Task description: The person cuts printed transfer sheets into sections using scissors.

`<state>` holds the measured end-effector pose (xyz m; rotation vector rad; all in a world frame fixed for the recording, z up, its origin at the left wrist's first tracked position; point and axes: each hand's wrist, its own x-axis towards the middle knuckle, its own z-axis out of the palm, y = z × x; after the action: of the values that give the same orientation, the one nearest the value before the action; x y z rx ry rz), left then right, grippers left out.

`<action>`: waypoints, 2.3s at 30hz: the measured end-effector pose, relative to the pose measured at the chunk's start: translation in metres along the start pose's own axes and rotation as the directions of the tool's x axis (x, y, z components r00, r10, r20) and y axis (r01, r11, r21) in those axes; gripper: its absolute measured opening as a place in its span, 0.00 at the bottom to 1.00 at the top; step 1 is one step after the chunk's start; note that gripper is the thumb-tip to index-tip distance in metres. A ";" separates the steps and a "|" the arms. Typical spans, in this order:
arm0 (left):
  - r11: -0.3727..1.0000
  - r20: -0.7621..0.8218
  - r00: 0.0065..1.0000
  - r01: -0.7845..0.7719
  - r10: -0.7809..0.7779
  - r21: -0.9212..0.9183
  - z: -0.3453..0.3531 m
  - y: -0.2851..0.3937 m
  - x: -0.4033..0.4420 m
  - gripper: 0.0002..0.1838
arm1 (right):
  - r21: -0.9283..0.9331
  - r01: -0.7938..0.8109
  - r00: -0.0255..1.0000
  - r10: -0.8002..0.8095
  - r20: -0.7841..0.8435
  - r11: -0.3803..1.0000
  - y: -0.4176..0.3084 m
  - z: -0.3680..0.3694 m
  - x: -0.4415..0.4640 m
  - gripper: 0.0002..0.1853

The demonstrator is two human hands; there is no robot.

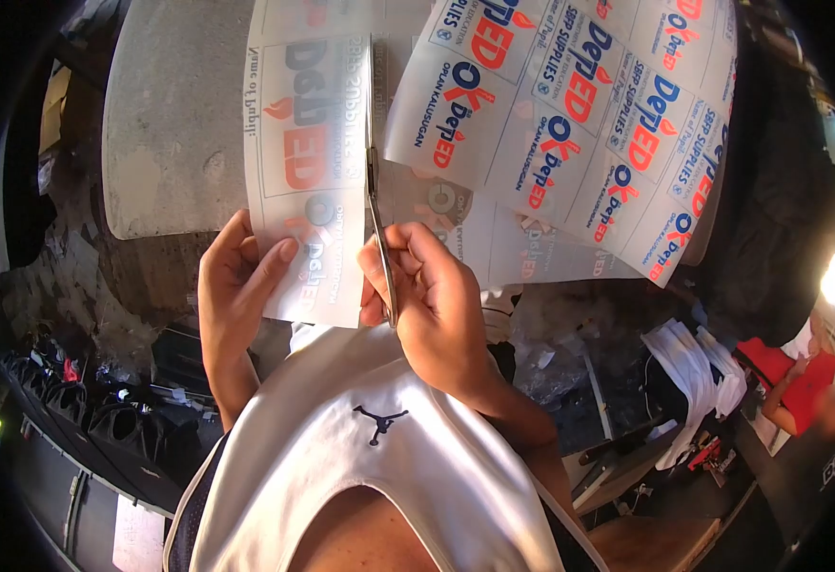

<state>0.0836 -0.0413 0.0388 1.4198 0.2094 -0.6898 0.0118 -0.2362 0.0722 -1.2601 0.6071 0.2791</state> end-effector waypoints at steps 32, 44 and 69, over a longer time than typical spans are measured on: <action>0.998 0.039 0.998 -0.047 0.046 0.035 -0.004 0.004 -0.005 0.12 | -0.015 0.027 0.999 -0.027 -0.046 1.000 -0.024 0.001 0.028 0.14; 0.998 0.001 0.998 -0.058 0.058 0.034 -0.001 0.002 -0.009 0.10 | -0.001 0.078 0.997 -0.078 -0.026 0.997 -0.033 -0.001 0.049 0.15; 0.998 -0.060 0.997 0.041 -0.039 0.037 0.021 -0.006 -0.020 0.08 | -0.011 0.109 0.994 -0.110 -0.022 0.994 -0.051 -0.005 0.081 0.17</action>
<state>0.0588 -0.0546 0.0475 1.4771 0.2732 -0.6876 0.1025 -0.2664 0.0668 -1.3028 0.5548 0.1767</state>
